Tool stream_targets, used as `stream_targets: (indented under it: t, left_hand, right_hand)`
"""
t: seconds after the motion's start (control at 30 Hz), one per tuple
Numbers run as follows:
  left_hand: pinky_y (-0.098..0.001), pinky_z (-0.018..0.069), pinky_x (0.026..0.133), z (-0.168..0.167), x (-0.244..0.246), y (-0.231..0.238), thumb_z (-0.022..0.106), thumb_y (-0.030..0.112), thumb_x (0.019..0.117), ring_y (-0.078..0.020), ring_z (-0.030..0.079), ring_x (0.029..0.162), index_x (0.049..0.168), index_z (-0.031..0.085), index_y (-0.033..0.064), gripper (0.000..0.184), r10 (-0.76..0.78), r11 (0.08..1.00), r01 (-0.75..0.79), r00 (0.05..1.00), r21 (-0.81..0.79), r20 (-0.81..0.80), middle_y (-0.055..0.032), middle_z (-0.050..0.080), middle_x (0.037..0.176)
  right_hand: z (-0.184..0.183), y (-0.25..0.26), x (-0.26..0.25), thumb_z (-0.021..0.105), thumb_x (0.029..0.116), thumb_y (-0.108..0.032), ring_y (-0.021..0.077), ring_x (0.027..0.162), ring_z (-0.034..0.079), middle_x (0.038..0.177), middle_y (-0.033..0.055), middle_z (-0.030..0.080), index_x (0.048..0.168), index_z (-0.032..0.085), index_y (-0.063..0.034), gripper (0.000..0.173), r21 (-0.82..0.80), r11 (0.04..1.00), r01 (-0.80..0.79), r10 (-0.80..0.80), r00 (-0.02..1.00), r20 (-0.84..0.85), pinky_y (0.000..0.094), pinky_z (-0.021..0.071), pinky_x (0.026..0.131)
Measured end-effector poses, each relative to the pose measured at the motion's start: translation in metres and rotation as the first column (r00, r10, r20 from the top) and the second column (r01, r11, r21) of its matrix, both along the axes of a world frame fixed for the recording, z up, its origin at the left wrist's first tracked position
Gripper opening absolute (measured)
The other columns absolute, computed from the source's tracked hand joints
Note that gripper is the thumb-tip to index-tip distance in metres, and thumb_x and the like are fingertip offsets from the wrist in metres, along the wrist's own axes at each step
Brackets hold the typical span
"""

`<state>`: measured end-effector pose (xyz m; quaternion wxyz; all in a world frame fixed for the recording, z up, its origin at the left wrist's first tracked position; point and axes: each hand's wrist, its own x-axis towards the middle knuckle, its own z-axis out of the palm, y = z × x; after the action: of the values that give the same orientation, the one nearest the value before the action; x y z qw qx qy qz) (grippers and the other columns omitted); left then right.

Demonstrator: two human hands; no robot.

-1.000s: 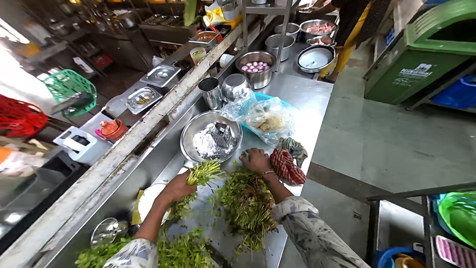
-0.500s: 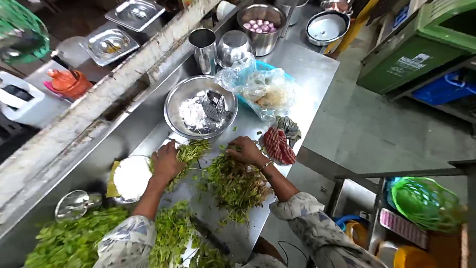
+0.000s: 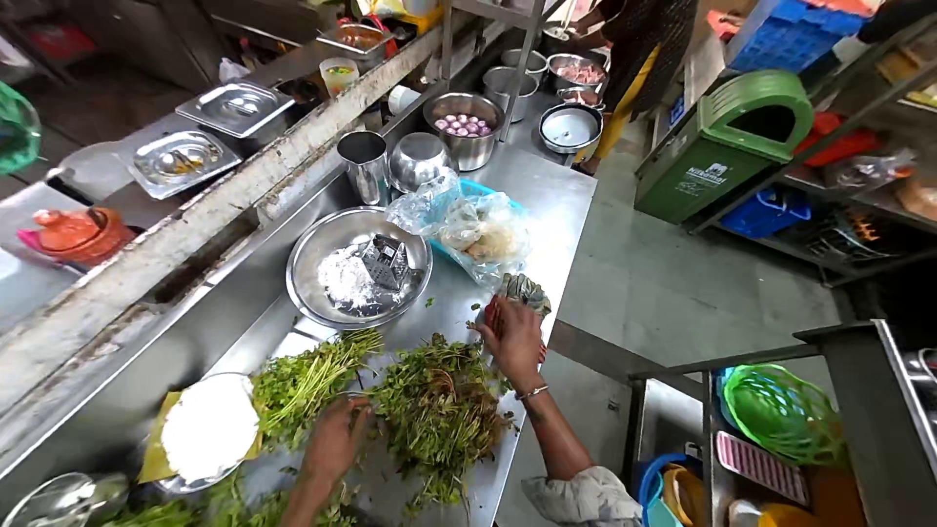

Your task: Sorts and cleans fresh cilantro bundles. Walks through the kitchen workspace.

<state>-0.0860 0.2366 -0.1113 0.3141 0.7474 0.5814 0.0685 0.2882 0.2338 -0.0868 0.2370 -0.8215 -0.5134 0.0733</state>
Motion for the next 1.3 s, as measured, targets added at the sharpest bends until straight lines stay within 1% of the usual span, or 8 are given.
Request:
stream_targets:
  t: [0.07,0.3,0.5,0.6,0.7,0.97,1.1,1.3]
  left_hand:
    - [-0.0495,0.0457,0.112,-0.005,-0.006,0.014,0.057,0.028,0.103,-0.03,0.059,0.129,0.131,0.069,0.0128,0.034,-0.02,1.0,0.02,0.999,0.016,-0.034,-0.0109,0.064,0.137]
    - [-0.0541,0.0362,0.119,-0.029,-0.019,0.05,0.061,0.024,0.1003,-0.0392,0.043,0.145,0.148,0.053,0.0062,0.051,0.1,0.983,-0.086,0.992,0.162,-0.079,-0.0187,0.04,0.161]
    - [-0.059,0.0426,0.11,-0.004,0.018,0.042,0.06,0.034,0.1003,-0.0427,0.056,0.127,0.13,0.068,0.0081,0.04,0.24,0.933,-0.223,0.97,0.282,-0.026,-0.0208,0.062,0.135]
    - [-0.049,0.0582,0.089,0.009,0.047,0.022,0.056,0.044,0.1024,-0.0287,0.068,0.102,0.128,0.068,0.0086,0.045,0.202,0.932,-0.245,0.963,0.267,0.177,-0.0148,0.068,0.117]
    - [-0.0463,0.0488,0.11,0.0,0.074,0.018,0.055,0.054,0.1003,-0.0248,0.059,0.129,0.145,0.055,0.007,0.065,-0.012,0.986,-0.04,0.954,0.165,0.301,-0.0129,0.061,0.14]
    - [-0.0485,0.0255,0.127,-0.042,0.105,0.029,0.049,0.079,0.0908,-0.0286,0.029,0.154,0.158,0.037,0.0066,0.099,-0.301,0.952,0.284,0.939,0.119,0.166,-0.0133,0.039,0.162]
    - [-0.051,0.0238,0.127,-0.034,0.089,0.006,0.043,0.086,0.0871,-0.0249,0.03,0.154,0.16,0.034,0.0104,0.106,-0.324,0.944,0.293,0.911,0.153,0.254,-0.0099,0.038,0.163]
    - [-0.0574,0.017,0.127,-0.038,0.074,0.006,0.053,0.09,0.0774,-0.0287,0.023,0.157,0.161,0.029,0.005,0.122,-0.31,0.935,0.276,0.942,0.223,0.13,-0.0124,0.034,0.165]
  right_hand:
    - [-0.014,0.004,0.029,0.087,0.073,-0.054,0.0506,0.13,0.048,0.152,0.0247,0.044,0.155,0.044,-0.0197,0.099,-0.164,0.976,0.144,-0.151,0.988,-0.031,0.069,0.0486,0.092]
    - [-0.034,0.029,0.095,0.073,0.0893,-0.013,0.0397,0.116,0.063,0.124,0.0214,0.065,0.127,0.067,-0.0062,0.039,0.108,0.992,0.067,-0.056,0.993,-0.101,0.0594,0.0535,0.096]
    - [-0.033,0.072,0.123,0.081,0.0798,-0.017,0.0432,0.121,0.058,0.129,0.0224,0.062,0.132,0.065,-0.0102,0.055,0.062,0.99,0.126,-0.124,0.991,-0.047,0.0619,0.0496,0.099]
    - [-0.016,0.052,0.088,0.079,0.0839,-0.021,0.0351,0.121,0.059,0.126,0.0148,0.065,0.129,0.067,-0.0128,0.048,0.3,0.954,-0.032,0.018,0.999,0.049,0.0549,0.0516,0.1]
    - [-0.028,0.043,0.049,0.068,0.0973,-0.035,0.0217,0.117,0.066,0.125,0.0063,0.069,0.126,0.07,-0.0137,0.036,0.33,0.891,-0.31,0.341,0.939,-0.037,0.0456,0.0554,0.101]
    - [-0.089,0.004,0.004,0.036,0.1018,-0.069,0.0164,0.156,0.027,0.163,0.0018,0.041,0.155,0.047,-0.0168,0.076,0.009,0.72,-0.694,0.68,0.702,-0.213,0.0462,0.0157,0.13]
    - [-0.06,-0.061,0.02,0.061,0.0841,-0.078,0.0174,0.154,0.031,0.165,0.0029,0.037,0.158,0.041,-0.0202,0.096,0.139,0.786,-0.602,0.613,0.732,-0.298,0.0458,0.0321,0.126]
    - [-0.081,-0.143,0.002,0.064,0.0485,-0.1,0.038,0.156,0.022,0.167,0.0234,0.024,0.162,0.03,-0.01,0.149,0.022,0.89,-0.456,0.456,0.885,-0.092,0.0584,0.0228,0.127]
